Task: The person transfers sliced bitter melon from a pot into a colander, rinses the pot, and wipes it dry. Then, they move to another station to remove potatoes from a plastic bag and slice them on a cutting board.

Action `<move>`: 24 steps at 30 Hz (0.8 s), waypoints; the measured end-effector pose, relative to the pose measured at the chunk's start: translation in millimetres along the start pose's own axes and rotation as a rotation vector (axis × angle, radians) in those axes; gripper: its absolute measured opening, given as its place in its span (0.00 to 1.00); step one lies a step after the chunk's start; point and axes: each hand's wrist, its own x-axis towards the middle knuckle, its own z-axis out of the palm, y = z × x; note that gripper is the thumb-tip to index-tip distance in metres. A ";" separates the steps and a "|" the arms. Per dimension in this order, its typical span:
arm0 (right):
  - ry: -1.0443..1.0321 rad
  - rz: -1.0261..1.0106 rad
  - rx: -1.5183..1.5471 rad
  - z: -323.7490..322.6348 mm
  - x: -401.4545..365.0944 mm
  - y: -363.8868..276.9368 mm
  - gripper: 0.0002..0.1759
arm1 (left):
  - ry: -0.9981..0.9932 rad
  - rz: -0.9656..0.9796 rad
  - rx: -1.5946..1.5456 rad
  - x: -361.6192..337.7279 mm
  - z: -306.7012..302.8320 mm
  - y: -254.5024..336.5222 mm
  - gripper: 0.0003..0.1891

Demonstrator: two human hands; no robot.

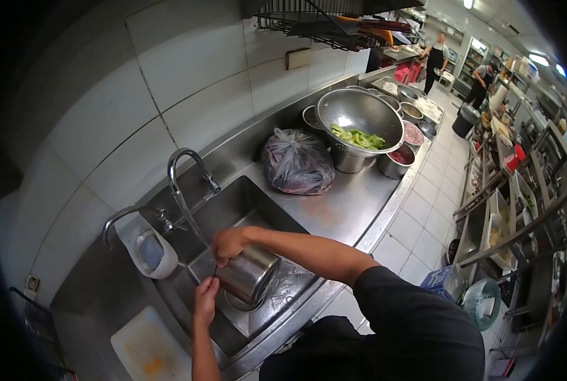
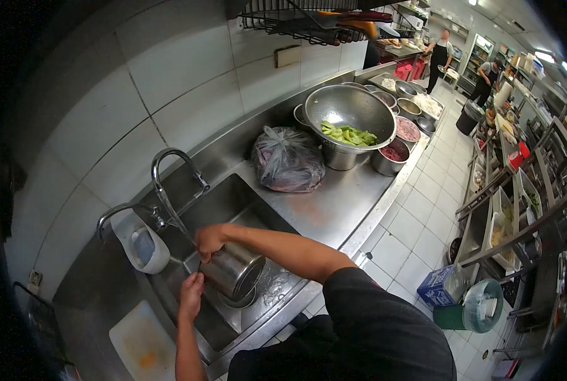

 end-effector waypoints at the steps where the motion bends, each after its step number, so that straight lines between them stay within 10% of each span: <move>1: -0.038 -0.007 -0.036 -5.2 6.1 2.4 0.18 | -0.021 0.045 -0.059 -1.1 2.3 0.9 0.12; 10: -0.238 0.047 0.195 -30.6 127.1 56.7 0.15 | -0.009 0.153 -0.063 44.2 4.7 14.8 0.07; 15: 0.283 -0.006 -0.493 -25.0 72.4 -22.0 0.14 | 0.307 0.186 0.367 66.2 49.8 59.5 0.13; 19: 0.714 0.031 -0.397 -0.3 82.6 -5.6 0.12 | 0.296 0.523 0.470 121.4 20.2 32.2 0.22; 23: 0.654 0.023 -0.303 -10.6 47.1 -25.3 0.10 | 0.247 0.743 0.752 174.9 -1.6 -2.2 0.34; 24: 0.534 0.028 -0.320 -18.2 30.8 -39.0 0.11 | 0.280 0.528 0.832 208.5 -3.0 -44.0 0.35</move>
